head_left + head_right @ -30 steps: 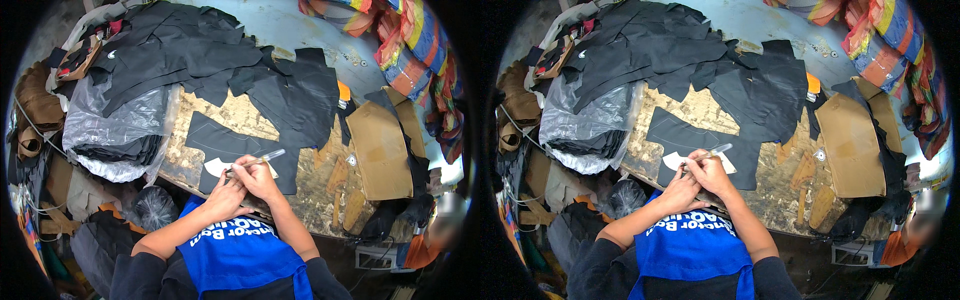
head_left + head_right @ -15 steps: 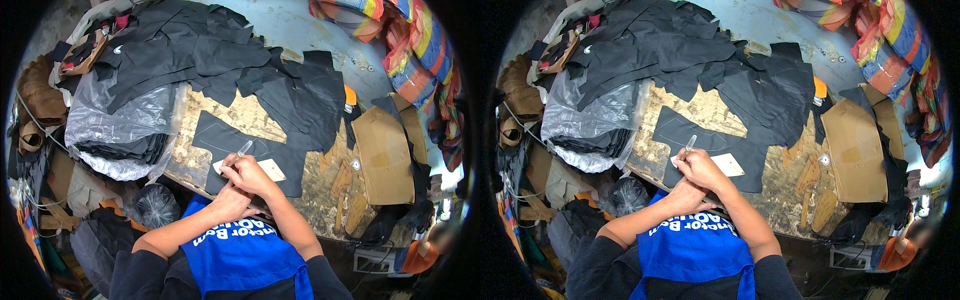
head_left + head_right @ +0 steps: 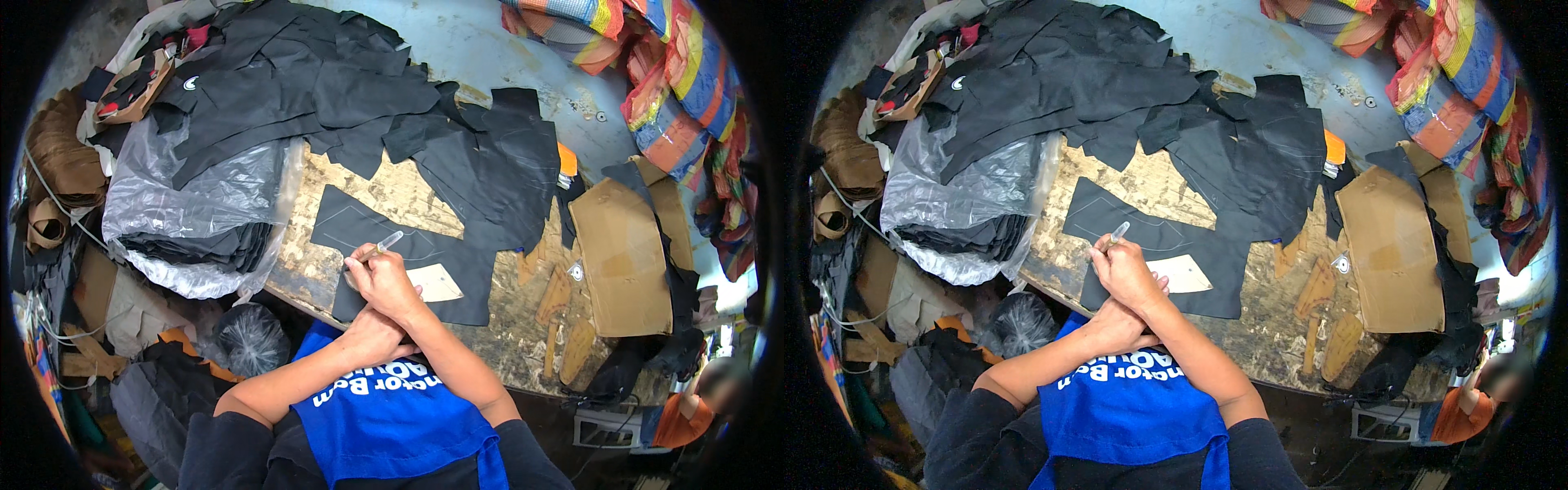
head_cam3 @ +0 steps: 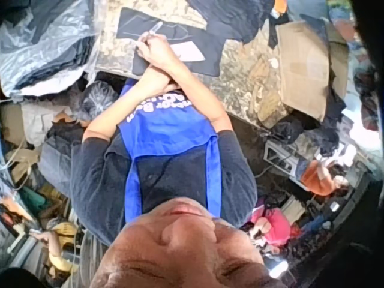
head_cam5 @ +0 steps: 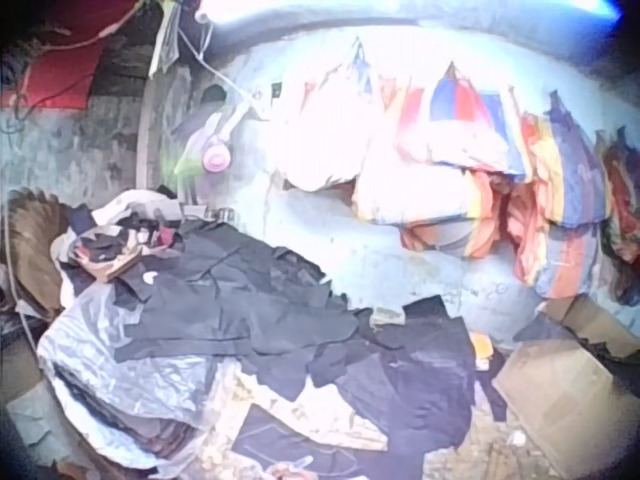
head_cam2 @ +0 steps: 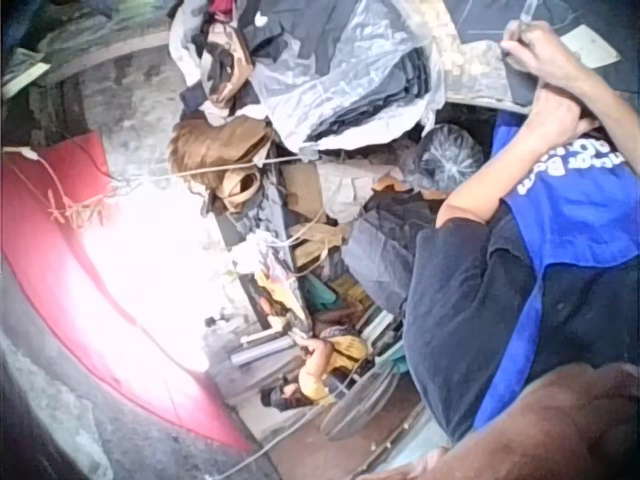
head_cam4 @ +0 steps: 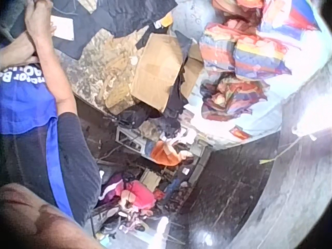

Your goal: The person places a cardboard pattern on black fabric and traces its outline with a white marker. They reposition the pattern multiple times to mark several fabric pieces on a cluttered work table.

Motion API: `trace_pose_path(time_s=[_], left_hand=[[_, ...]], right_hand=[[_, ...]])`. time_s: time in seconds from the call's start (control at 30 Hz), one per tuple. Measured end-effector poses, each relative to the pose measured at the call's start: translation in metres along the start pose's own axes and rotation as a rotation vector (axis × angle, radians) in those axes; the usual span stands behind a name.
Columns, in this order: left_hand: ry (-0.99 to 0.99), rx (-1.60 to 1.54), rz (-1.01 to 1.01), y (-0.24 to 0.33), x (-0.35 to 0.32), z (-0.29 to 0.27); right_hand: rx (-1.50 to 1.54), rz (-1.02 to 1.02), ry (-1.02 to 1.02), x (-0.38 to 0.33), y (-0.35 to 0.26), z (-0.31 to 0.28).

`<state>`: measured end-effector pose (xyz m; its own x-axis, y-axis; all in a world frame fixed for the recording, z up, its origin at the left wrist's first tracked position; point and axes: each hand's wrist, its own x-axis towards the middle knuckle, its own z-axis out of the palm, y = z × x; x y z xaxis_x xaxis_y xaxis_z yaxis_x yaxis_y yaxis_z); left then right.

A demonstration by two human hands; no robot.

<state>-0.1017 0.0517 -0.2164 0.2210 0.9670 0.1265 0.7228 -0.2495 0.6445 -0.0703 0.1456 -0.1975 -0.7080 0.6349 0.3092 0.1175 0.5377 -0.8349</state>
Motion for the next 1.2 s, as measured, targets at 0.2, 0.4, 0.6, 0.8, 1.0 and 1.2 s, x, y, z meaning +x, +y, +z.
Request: trace_pose_path(time_s=[0.2, 0.4, 0.6, 0.8, 1.0, 1.2], left_hand=[[-0.075, 0.049, 0.026, 0.000, 0.002, -0.003], [-0.024, 0.232, 0.013, 0.002, 0.001, -0.002], [-0.139, 0.250, -0.059, 0.006, 0.001, -0.006], [-0.083, 0.285, -0.047, 0.007, 0.001, -0.003], [-0.081, 0.313, -0.046, 0.006, 0.001, -0.002], [-0.100, 0.350, -0.053, 0.012, 0.005, -0.009]], right_hand=[[-0.126, -0.002, 0.068, -0.004, -0.004, -0.008], [-0.026, 0.195, 0.147, -0.002, -0.001, -0.026], [-0.070, 0.111, 0.067, -0.008, 0.000, -0.032], [-0.290, 0.250, 0.200, -0.026, 0.015, -0.084], [-0.149, 0.394, 0.462, -0.033, 0.039, -0.095], [-0.385, 0.180, 0.343, -0.051, 0.038, -0.103]])
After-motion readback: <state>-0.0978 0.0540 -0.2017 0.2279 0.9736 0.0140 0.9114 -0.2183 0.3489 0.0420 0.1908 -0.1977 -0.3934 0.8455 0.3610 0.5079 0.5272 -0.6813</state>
